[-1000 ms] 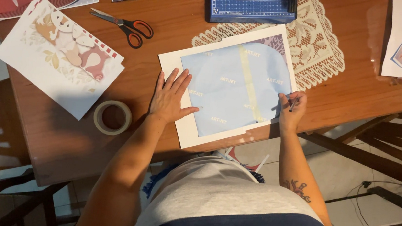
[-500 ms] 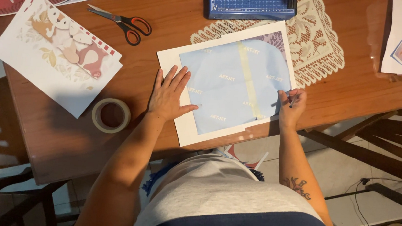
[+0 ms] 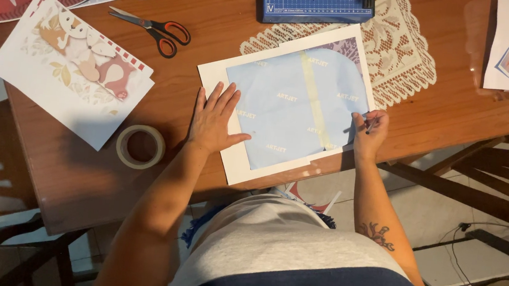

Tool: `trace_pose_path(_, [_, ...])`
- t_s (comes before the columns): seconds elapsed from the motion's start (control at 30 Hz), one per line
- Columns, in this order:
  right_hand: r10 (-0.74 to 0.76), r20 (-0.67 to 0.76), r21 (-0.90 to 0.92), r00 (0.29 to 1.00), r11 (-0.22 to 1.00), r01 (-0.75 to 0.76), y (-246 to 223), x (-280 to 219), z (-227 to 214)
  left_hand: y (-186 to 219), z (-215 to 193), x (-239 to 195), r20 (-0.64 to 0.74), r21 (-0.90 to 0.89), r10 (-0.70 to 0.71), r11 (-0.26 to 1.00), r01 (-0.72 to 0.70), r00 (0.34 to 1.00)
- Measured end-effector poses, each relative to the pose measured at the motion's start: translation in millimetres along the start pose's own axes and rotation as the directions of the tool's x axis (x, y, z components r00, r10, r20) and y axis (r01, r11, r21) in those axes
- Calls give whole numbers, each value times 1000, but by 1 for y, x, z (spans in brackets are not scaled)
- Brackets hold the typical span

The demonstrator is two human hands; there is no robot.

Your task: The person cuts a printed image of Lightning McQueen from a red background using scissors, then uses a paper trimmer to cut another print. They apply tape to a blue card and place the trimmed print on top, aligning it for a craft assembly.

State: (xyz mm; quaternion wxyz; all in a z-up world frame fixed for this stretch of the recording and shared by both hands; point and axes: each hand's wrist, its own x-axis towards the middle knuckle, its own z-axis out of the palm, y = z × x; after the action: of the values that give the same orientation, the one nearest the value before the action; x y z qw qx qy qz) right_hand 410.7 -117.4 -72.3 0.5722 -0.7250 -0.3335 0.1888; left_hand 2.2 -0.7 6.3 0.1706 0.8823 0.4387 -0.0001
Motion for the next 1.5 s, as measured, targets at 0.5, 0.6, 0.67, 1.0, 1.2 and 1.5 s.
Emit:
trace_pose_path(0.5, [19, -71, -46, 997, 999, -22, 4, 7, 0, 61, -54, 13, 435, 181, -185, 977, 116, 881])
trace_pose_path(0.6, [25, -108, -128, 994, 991, -39, 14, 14, -1, 66, -55, 18, 461, 202, -224, 969, 144, 859])
trace_pose_path(0.67, [50, -104, -165, 993, 984, -67, -4, 9, -1, 67, -51, 23, 463, 208, -246, 964, 165, 851])
trace_pose_path(1.0, [165, -29, -219, 986, 961, -167, 0, 16, -8, 75, -46, 26, 479, 311, -304, 936, 165, 823])
trace_pose_path(1.2, [194, -26, -283, 981, 940, -193, -23, 12, -11, 77, -35, 29, 462, 410, -379, 893, 186, 802])
trace_pose_path(1.5, [117, -50, -266, 992, 956, -126, -48, 2, -8, 84, -46, 29, 485, 416, -399, 888, 196, 778])
